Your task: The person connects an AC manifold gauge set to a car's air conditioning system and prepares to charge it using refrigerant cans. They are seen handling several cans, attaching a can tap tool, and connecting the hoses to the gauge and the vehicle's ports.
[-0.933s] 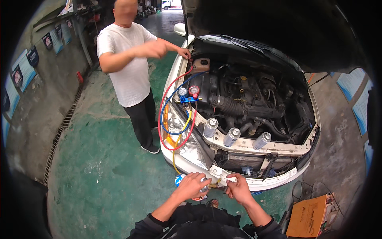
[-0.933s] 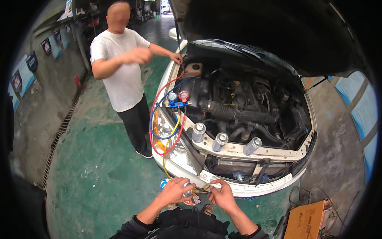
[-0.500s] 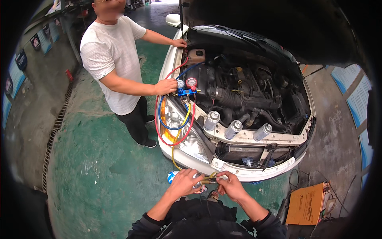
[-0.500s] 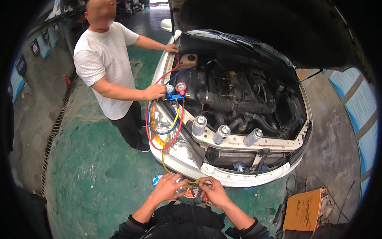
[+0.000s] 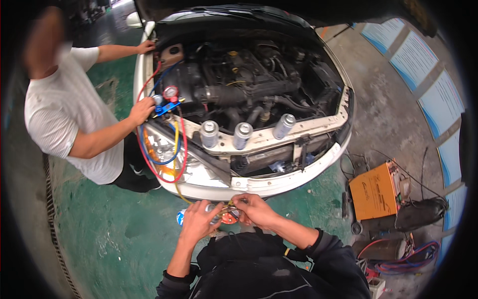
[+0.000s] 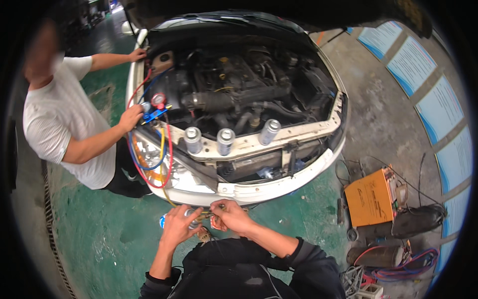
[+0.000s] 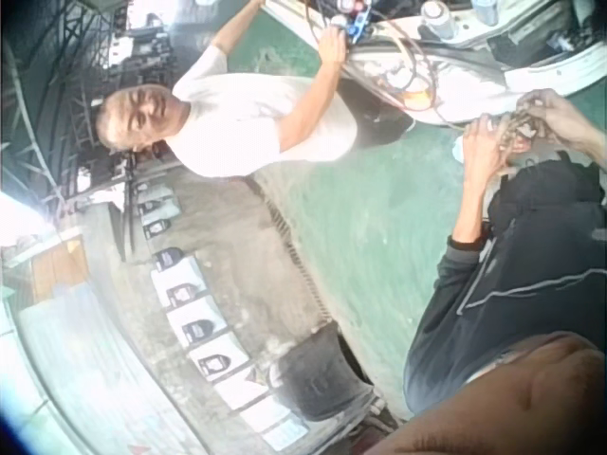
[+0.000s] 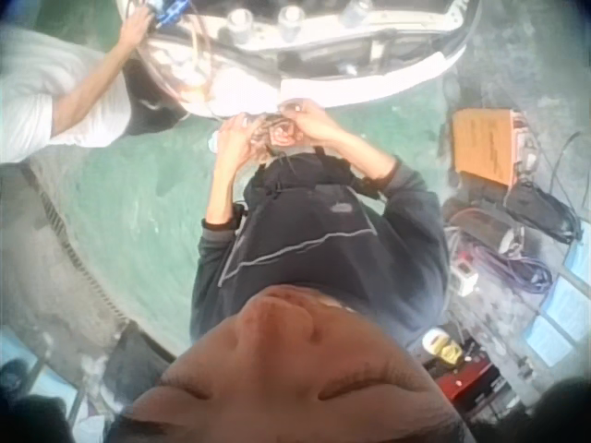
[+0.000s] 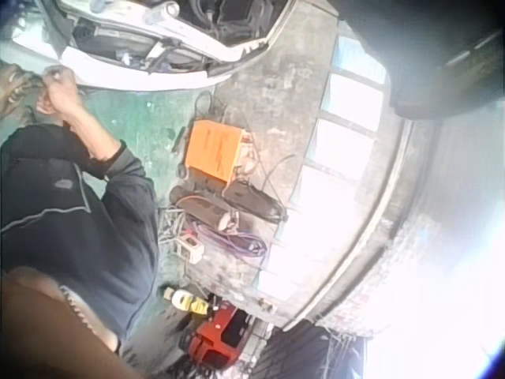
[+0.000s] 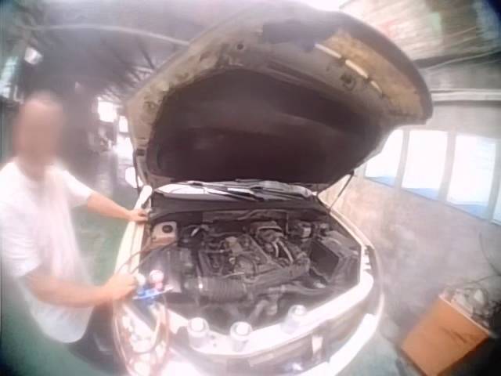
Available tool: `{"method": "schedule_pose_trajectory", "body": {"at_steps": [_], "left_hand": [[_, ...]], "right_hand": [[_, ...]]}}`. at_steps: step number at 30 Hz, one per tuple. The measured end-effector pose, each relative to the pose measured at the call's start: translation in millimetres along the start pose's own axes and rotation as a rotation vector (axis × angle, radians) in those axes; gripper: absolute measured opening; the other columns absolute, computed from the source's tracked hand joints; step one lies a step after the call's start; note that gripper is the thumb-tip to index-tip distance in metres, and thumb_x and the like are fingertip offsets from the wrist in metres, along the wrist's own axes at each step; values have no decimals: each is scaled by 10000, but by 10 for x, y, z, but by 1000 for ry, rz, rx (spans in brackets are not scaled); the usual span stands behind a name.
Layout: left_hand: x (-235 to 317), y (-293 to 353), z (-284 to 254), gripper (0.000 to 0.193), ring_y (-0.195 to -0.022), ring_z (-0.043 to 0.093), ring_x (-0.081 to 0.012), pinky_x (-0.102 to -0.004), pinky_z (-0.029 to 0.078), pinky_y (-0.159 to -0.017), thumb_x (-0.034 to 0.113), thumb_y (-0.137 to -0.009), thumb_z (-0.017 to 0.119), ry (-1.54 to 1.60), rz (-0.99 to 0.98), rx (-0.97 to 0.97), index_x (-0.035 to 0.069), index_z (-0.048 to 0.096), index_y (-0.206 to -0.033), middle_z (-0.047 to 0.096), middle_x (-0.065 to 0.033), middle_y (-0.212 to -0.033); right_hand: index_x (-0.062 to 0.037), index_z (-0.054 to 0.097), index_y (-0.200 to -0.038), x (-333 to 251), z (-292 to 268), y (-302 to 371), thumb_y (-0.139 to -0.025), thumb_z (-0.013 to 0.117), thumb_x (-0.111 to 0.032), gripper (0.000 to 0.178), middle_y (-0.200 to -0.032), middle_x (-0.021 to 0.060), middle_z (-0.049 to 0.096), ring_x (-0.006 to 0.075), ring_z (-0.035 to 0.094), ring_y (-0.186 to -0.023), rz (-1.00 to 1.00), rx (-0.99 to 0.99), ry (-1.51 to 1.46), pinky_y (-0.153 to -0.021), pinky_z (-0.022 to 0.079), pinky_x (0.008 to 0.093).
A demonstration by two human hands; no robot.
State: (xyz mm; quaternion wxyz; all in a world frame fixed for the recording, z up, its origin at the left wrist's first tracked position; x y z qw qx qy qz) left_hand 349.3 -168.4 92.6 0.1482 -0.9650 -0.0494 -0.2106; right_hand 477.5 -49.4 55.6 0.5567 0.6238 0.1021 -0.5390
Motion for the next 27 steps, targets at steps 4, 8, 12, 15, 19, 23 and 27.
{"method": "schedule_pose_trajectory", "body": {"at_steps": [4,8,12,15,19,23,27], "left_hand": [[-13,-214,126,529,-835,642,-317,-439,531,-721,267,-652,861,-14,-39,12,208,711,-1156,610,-95,-966],[113,-506,201,515,-836,645,-318,-439,532,-718,255,-653,858,-28,-43,-25,202,711,-1144,618,-97,-978],[251,-855,277,506,-840,644,-314,-437,529,-719,234,-654,853,-56,-74,19,192,703,-1136,630,-100,-996],[349,-1128,378,508,-849,639,-312,-441,525,-735,228,-648,852,-126,-74,-15,181,701,-1130,633,-102,-998],[455,-1377,525,497,-829,636,-309,-439,513,-699,247,-655,854,-109,-80,-5,185,702,-1124,629,-97,-978],[524,-1546,646,501,-840,644,-311,-442,526,-706,240,-652,856,-40,-121,-5,182,707,-1127,633,-91,-987],[587,-1647,719,496,-839,648,-312,-435,533,-707,234,-648,859,-34,-99,-26,187,712,-1120,633,-91,-990]], "right_hand": [[-12,521,-1327,-740,-224,263,-985,626,-186,397,-685,155,657,321,601,-506,-905,339,987,-559,523,397],[-38,519,-1344,-921,-323,306,-950,673,-210,457,-732,161,691,393,658,-622,-1194,86,1176,-619,550,439],[-10,533,-1313,-881,-802,-146,-970,680,-287,465,-583,103,621,254,628,-485,-544,22,781,-475,482,355],[20,489,-1324,-653,-1119,-306,-1064,521,-201,343,-528,41,549,125,582,-447,-64,-39,140,-419,418,280],[-36,478,-1413,-1294,-1262,109,-869,667,-110,581,-1089,196,603,319,642,-1066,-939,116,1290,-821,559,435],[-28,524,-1365,-1328,-1465,88,-903,687,-153,506,-961,158,651,298,662,-932,-906,-43,1273,-753,561,392],[32,541,-1212,-953,-1814,-368,-1025,590,-183,289,-698,133,677,194,594,-453,-124,-80,289,-483,510,340]]}}
Point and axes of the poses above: each hand's wrist, its own y-axis away from the middle knuckle, its own z-axis out of the palm, x = y × z, the point moved 7 cm from there along -y, towards the middle knuckle
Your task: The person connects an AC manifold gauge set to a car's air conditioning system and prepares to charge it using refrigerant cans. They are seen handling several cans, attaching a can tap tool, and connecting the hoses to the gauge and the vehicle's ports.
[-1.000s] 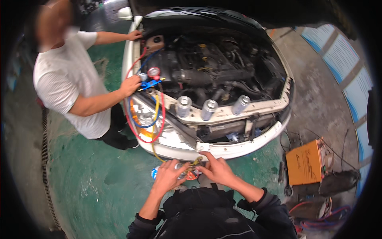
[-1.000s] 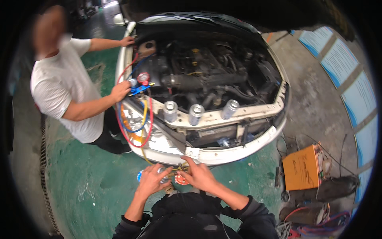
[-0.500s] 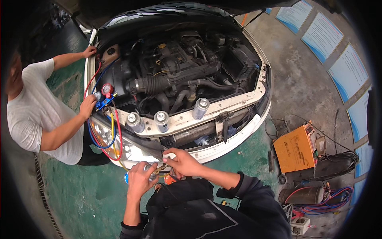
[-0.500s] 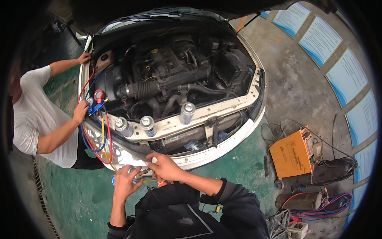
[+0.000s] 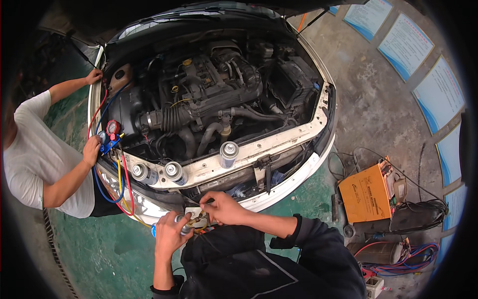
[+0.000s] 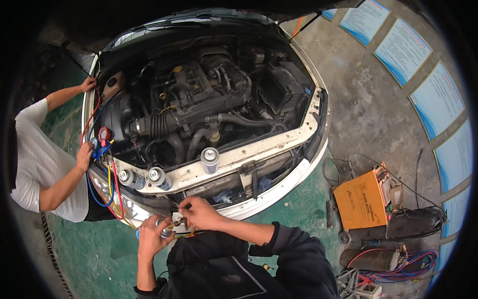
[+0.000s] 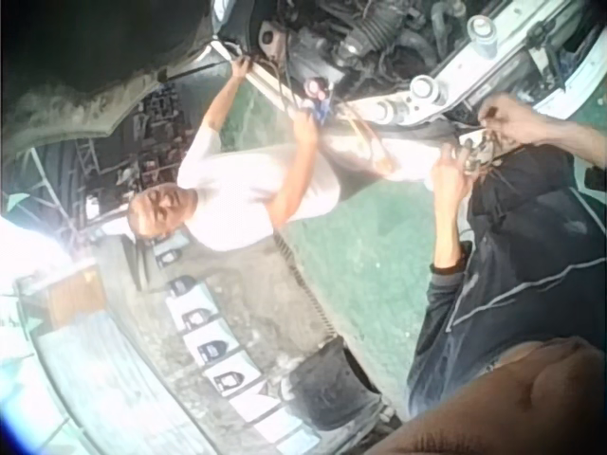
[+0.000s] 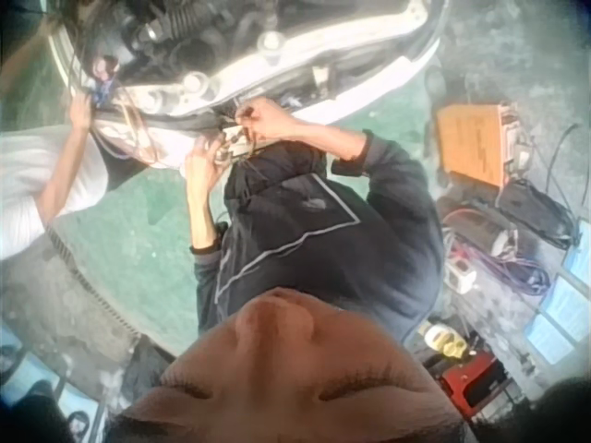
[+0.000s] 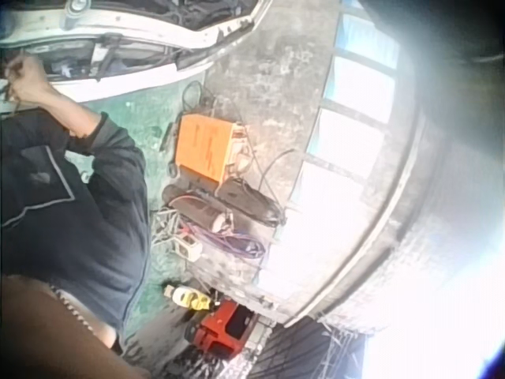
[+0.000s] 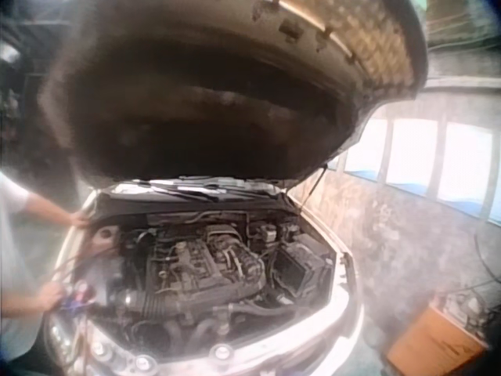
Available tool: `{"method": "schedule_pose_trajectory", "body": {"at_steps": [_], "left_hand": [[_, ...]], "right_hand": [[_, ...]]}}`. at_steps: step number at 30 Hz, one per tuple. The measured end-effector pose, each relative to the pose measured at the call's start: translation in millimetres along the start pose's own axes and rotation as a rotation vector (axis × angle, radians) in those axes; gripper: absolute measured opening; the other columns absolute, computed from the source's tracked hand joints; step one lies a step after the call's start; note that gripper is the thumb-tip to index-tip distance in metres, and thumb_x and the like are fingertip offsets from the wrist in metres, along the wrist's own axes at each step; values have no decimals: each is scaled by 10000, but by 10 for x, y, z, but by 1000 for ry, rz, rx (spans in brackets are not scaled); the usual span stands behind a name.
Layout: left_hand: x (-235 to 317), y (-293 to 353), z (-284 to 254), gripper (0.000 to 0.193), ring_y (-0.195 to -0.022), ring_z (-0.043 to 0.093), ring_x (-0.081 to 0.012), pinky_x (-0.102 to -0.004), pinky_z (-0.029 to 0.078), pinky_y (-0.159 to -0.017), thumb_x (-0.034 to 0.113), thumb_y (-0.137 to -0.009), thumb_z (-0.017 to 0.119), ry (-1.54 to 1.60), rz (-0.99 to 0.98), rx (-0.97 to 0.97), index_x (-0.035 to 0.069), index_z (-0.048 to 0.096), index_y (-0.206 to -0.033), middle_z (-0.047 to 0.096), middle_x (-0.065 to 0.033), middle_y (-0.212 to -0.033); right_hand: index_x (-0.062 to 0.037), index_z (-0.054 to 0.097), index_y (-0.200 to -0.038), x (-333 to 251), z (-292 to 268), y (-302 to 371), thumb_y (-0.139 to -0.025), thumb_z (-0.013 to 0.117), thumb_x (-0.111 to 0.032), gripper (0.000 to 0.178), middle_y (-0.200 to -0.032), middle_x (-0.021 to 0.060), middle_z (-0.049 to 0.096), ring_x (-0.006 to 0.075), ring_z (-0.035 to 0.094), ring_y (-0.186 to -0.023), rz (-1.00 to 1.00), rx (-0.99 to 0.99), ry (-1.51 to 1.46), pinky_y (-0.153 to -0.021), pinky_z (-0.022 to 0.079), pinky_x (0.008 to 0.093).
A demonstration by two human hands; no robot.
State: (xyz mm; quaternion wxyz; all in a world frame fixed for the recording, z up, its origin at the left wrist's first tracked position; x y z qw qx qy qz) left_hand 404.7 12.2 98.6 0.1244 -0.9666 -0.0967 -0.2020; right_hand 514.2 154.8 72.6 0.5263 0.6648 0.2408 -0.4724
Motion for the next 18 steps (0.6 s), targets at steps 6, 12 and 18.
{"method": "schedule_pose_trajectory", "body": {"at_steps": [6,12,18], "left_hand": [[-164,35,36,492,-835,662,-320,-433,542,-711,243,-634,855,3,7,-66,175,705,-1097,635,-91,-1009],[-330,56,-17,498,-832,665,-317,-433,550,-717,246,-651,850,114,69,-115,186,709,-1125,626,-77,-1017],[-475,55,-121,546,-870,658,-292,-417,560,-688,257,-701,834,-11,156,-185,253,665,-1220,603,-52,-1065]], "right_hand": [[3,501,-1302,-227,32,57,-966,612,-109,371,-856,152,662,273,667,-761,-427,116,498,-648,556,367],[20,542,-1330,-256,381,82,-975,636,-257,460,-709,121,597,278,640,-662,-599,176,1042,-611,547,394],[39,554,-1187,272,744,-215,-1066,511,-288,352,-650,112,592,200,610,-500,230,46,-389,-437,477,347]]}}
Point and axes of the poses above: each hand's wrist, its own y-axis away from the middle knuckle, its own z-axis out of the palm, x = y × z, the point moved 7 cm from there along -y, towards the middle knuckle
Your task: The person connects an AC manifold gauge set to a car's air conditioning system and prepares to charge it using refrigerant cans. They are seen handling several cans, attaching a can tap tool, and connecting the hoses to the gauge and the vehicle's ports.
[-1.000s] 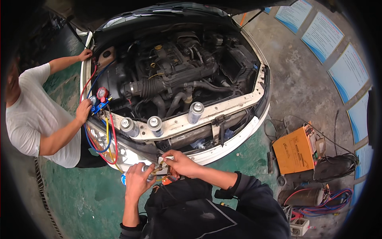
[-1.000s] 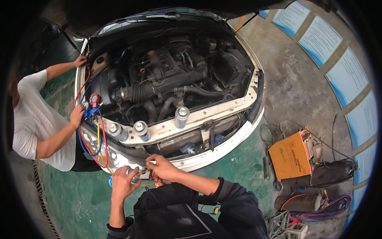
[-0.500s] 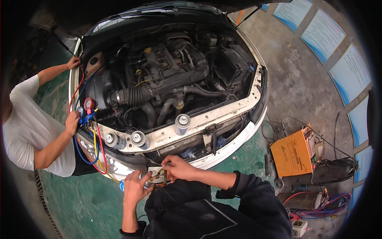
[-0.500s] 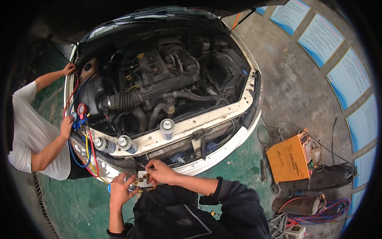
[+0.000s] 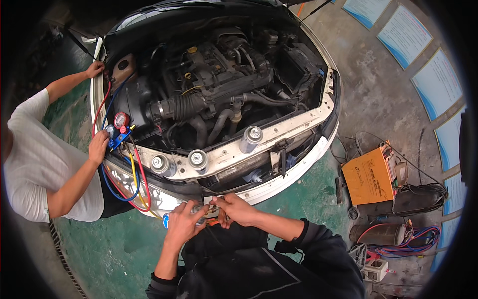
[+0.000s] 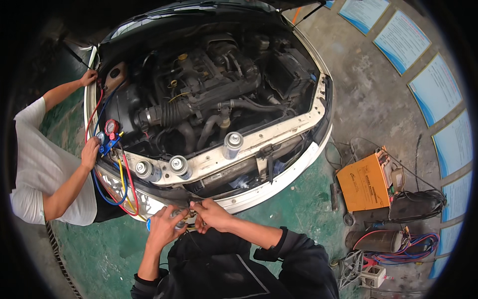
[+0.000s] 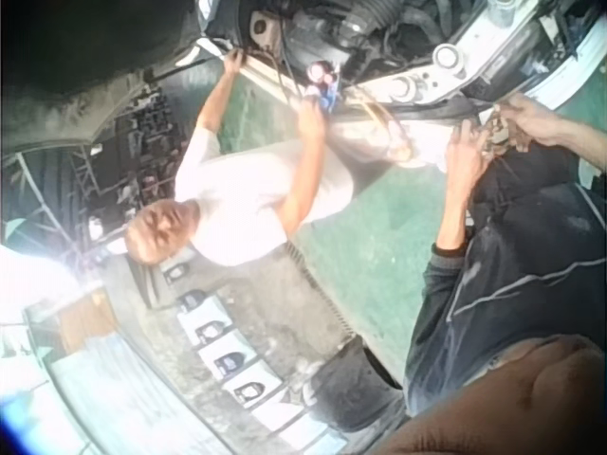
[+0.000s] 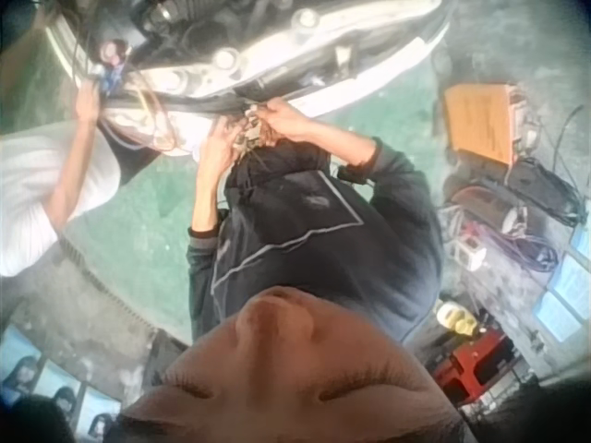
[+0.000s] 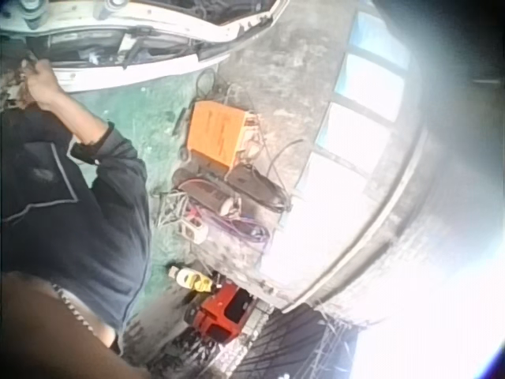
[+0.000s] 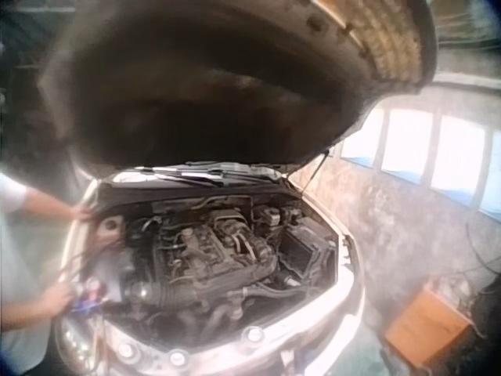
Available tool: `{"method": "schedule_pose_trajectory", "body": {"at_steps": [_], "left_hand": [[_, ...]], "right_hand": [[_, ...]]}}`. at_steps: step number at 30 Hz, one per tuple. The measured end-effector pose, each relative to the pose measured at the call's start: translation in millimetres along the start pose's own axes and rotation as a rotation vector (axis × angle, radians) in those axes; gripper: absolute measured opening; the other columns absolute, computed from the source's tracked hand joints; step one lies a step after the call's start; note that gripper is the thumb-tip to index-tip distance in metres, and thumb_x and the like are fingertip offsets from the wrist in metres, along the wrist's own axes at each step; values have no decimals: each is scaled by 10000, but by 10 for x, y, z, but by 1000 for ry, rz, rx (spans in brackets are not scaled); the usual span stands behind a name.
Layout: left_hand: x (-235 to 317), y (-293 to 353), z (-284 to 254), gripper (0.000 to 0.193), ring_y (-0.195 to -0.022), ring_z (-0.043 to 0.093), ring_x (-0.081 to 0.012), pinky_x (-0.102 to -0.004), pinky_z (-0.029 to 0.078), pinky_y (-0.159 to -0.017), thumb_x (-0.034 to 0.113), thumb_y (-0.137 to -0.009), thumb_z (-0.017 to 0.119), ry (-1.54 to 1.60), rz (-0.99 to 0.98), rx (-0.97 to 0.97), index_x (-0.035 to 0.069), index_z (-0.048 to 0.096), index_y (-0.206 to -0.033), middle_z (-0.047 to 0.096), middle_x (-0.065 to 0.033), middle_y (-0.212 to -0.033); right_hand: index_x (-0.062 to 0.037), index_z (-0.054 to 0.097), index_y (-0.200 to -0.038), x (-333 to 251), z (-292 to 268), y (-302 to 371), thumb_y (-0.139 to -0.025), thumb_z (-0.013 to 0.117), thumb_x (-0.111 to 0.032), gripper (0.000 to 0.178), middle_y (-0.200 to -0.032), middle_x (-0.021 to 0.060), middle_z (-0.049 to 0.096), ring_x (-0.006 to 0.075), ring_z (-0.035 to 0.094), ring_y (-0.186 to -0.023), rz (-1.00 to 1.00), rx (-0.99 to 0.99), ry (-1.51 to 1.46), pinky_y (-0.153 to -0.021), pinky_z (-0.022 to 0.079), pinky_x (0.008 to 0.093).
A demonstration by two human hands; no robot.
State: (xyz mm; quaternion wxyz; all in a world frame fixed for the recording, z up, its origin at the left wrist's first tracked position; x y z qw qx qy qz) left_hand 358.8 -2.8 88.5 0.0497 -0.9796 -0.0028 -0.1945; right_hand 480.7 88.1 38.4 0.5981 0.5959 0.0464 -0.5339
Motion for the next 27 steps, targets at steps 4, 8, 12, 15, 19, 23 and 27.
{"method": "schedule_pose_trajectory", "body": {"at_steps": [4,8,12,15,19,23,27], "left_hand": [[-274,235,-21,481,-864,678,-290,-409,562,-662,282,-711,828,75,-5,39,225,695,-1170,611,-47,-1060],[-379,326,59,466,-877,682,-291,-400,571,-670,295,-722,821,144,68,10,218,683,-1160,610,-54,-1083],[-319,376,-9,454,-896,664,-288,-414,573,-685,268,-740,798,170,152,34,214,649,-1166,569,-63,-1057],[-310,340,-49,458,-884,669,-278,-393,569,-649,265,-738,807,119,149,55,219,661,-1169,589,-52,-1085],[-392,373,-20,461,-885,661,-270,-388,569,-644,257,-738,801,125,162,94,217,660,-1175,591,-50,-1094],[-542,434,-9,475,-889,662,-270,-391,571,-643,264,-735,797,128,86,111,217,655,-1185,591,-49,-1087],[-548,443,-35,480,-903,666,-271,-398,575,-650,282,-737,796,129,140,117,219,653,-1190,591,-48,-1071]], "right_hand": [[-18,483,-1368,-547,203,412,-938,632,-128,468,-1080,190,639,346,708,-853,-705,347,1177,-700,592,430],[-51,571,-1326,-479,466,529,-832,722,-160,528,-1229,138,596,317,611,-1152,-941,31,1420,-949,538,413],[0,593,-1275,-494,414,358,-933,705,-231,428,-763,139,666,221,692,-664,-684,154,1132,-635,571,344],[22,574,-1276,-144,265,97,-1009,613,-209,355,-651,137,626,159,658,-559,-234,162,409,-544,530,317],[19,534,-1304,-178,316,91,-1061,488,-164,307,-585,126,569,190,615,-489,-183,253,325,-511,500,337],[-22,549,-1300,-735,700,446,-935,668,-144,403,-877,134,635,331,672,-798,-937,192,1342,-710,555,397],[-39,572,-1288,-707,628,335,-849,750,-162,489,-980,123,635,360,649,-904,-845,119,1447,-779,550,422]]}}
Point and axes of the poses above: each hand's wrist, its own y-axis away from the middle knuckle, its own z-axis out of the palm, x = y × z, the point moved 7 cm from there along -y, towards the middle knuckle
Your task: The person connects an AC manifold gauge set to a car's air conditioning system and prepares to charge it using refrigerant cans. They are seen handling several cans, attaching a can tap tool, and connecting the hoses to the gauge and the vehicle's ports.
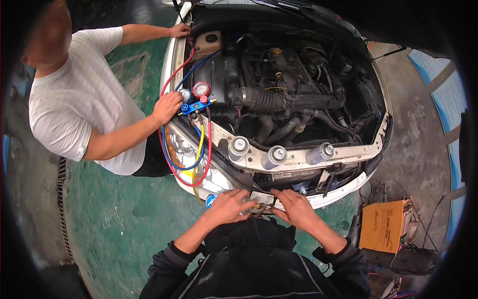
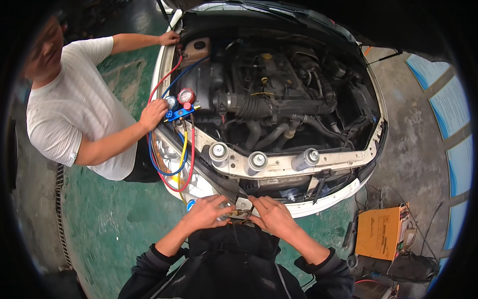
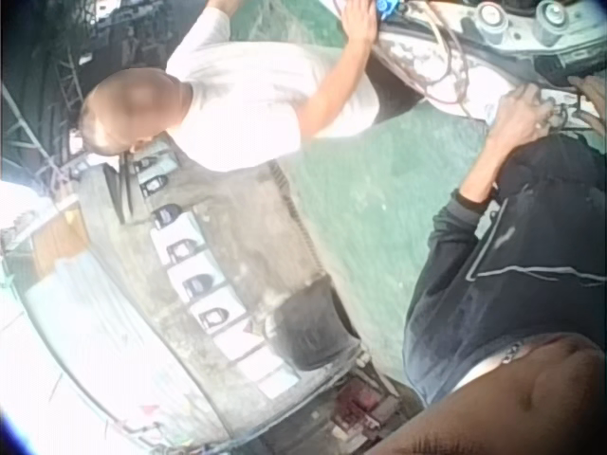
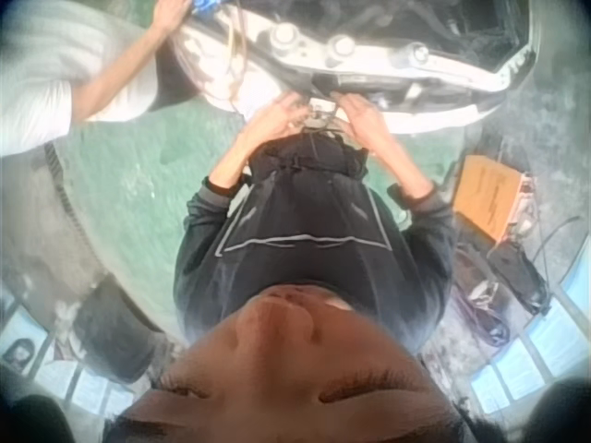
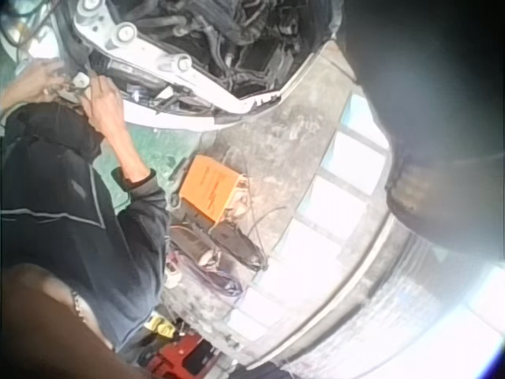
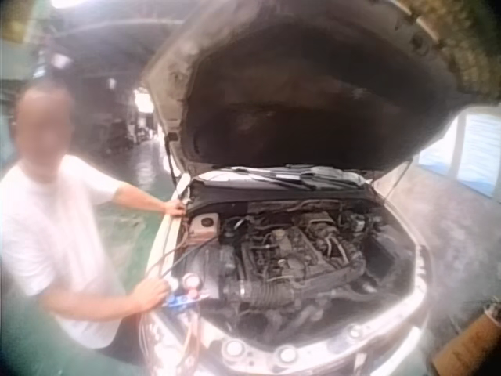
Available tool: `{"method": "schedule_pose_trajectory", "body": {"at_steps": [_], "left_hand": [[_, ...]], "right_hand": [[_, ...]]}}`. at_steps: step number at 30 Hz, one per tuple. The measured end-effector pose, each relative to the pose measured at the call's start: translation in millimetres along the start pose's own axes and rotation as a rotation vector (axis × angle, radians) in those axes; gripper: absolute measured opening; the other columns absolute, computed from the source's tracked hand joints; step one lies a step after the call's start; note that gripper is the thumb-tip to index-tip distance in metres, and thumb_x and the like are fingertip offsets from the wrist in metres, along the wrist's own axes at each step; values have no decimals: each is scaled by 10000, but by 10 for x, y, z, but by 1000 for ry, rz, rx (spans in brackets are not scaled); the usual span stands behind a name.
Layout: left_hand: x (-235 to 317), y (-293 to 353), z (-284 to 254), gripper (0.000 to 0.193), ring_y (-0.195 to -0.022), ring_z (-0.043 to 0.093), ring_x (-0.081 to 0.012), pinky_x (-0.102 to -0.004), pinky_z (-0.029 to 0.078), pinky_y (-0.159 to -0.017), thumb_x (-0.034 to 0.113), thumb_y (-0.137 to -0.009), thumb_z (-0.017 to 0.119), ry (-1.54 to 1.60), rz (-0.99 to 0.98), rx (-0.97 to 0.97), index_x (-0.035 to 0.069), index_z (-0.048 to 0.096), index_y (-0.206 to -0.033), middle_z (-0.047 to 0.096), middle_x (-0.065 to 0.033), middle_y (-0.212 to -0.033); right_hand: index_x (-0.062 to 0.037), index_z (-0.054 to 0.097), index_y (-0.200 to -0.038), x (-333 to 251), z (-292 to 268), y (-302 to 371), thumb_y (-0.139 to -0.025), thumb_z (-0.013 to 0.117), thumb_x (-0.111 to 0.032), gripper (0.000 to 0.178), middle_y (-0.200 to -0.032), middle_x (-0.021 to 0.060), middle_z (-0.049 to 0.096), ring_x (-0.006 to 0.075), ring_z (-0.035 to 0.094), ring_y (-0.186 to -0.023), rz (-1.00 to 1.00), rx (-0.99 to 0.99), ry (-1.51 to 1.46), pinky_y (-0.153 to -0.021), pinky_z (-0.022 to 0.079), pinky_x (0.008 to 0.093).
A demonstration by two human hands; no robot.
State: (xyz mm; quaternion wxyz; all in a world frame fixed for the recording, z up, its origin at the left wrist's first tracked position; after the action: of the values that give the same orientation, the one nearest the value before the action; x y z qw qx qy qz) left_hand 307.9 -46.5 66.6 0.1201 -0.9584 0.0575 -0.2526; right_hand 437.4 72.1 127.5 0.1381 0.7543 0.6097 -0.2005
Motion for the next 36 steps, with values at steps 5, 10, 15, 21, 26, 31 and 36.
{"method": "schedule_pose_trajectory", "body": {"at_steps": [5,10,15,21,26,31,36], "left_hand": [[-23,-70,-16,470,-914,663,-269,-398,580,-668,301,-745,796,-69,-56,-35,226,654,-1187,588,-48,-1051],[50,-97,-9,468,-897,653,-274,-403,565,-635,262,-743,787,-34,-6,15,230,645,-1188,564,-71,-1016],[34,-112,-63,457,-926,661,-273,-411,567,-651,245,-744,778,-12,-57,-32,223,645,-1180,576,-60,-1053],[100,-171,-66,467,-902,655,-272,-413,570,-661,237,-730,783,8,-17,36,217,646,-1176,570,-61,-1029],[59,-157,-76,477,-902,653,-269,-412,570,-666,229,-723,786,-18,-36,6,213,646,-1178,569,-64,-1023],[-35,-70,-76,477,-918,654,-272,-414,571,-672,229,-722,790,25,-99,-10,210,646,-1177,576,-65,-1038],[-3,-63,-49,471,-928,657,-284,-412,569,-668,231,-733,788,45,-18,25,211,649,-1183,578,-69,-1046]], "right_hand": [[21,515,-1265,341,427,2,-977,660,-184,383,-678,95,614,213,612,-519,718,-92,-934,-491,485,338],[10,492,-1294,341,466,97,-976,563,-42,329,-694,106,606,245,646,-563,814,-172,-1095,-520,513,351],[-21,493,-1369,-22,-104,-58,-794,742,-99,631,-1072,165,625,395,639,-971,5,-52,-78,-840,542,452],[43,546,-1307,365,361,-18,-1064,527,-223,361,-645,105,605,117,567,-462,747,-87,-1022,-417,420,291],[31,524,-1330,460,542,65,-1040,526,-139,336,-678,124,605,212,628,-539,857,-85,-1219,-505,503,324],[-3,485,-1403,36,-28,-87,-867,743,-183,622,-1178,190,579,363,604,-1093,64,-48,-149,-886,537,442],[-6,526,-1360,48,-22,-100,-903,737,-264,565,-887,176,660,382,652,-753,-43,35,-99,-711,571,410]]}}
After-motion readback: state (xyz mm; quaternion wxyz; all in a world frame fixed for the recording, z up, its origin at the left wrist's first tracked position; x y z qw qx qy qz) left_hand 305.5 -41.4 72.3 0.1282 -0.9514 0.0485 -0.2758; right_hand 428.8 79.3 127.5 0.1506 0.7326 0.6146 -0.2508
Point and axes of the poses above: each hand's wrist, its own y-axis away from the middle knuckle, its own z-axis out of the palm, x = y × z, the point moved 7 cm from there along -y, towards the middle knuckle
